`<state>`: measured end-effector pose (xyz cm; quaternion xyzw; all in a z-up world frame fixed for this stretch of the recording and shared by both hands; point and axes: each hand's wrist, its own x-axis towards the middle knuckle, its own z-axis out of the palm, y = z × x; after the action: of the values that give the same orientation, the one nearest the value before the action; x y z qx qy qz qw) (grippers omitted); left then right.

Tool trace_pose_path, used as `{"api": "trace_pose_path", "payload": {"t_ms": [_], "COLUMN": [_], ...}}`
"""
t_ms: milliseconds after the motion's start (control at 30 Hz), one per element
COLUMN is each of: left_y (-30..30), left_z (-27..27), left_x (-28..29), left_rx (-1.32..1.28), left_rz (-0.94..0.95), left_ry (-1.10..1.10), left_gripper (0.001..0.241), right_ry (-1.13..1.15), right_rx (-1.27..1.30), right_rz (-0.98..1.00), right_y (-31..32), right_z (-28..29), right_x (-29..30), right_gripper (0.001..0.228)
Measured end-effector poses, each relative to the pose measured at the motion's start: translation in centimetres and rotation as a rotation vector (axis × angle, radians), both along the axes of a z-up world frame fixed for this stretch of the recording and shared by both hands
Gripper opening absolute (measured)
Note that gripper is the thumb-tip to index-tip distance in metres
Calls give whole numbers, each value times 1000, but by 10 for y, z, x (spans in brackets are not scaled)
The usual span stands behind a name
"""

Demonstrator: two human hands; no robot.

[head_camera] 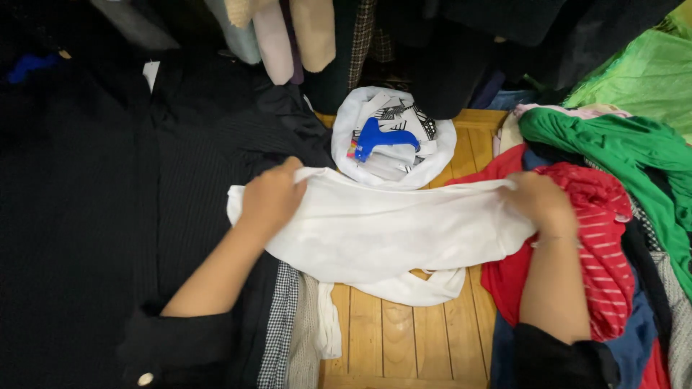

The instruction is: The person folds a black shirt on a pile of clothes on the floor. They then pick up a white shirt, use a blue glue gun to apply glue to a tag on the shirt, and fold the white shirt.

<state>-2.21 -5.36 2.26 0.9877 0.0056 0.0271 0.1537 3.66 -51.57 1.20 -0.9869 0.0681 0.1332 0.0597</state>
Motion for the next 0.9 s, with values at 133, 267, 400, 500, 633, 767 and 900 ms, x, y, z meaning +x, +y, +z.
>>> {"api": "trace_pose_path", "payload": {"t_ms": [133,267,400,500,633,767,900], "left_y": [-16,-45,-84,-98,-96,-95,-98], "left_z": [-39,-29,-45,-79,-89,-85,-69], "left_x": [5,19,51,101,119,120,111], "left_rx": [570,399,239,223,43,-208,-365], "left_rz": [-69,-250,-370,-329,-227,-206,-203], "left_ry": [-654,-771,-677,-706,-579,-327,-334], "left_gripper": [9,12,27,22,51,57,54], "right_ry": [-2,-63,-434,-342,-397,-355,-230], "right_rx": [-40,131,472,559,625,555,378], "right_rz": [-25,232,696,664,569,489,429], "right_y": [-22,46,67,108,120,133,139], "right_z": [-86,12,7,16,-47,-58,-57], "right_x": [47,-4,16,32,89,113,128], "right_gripper": [42,47,47,43,48,78,99]}}
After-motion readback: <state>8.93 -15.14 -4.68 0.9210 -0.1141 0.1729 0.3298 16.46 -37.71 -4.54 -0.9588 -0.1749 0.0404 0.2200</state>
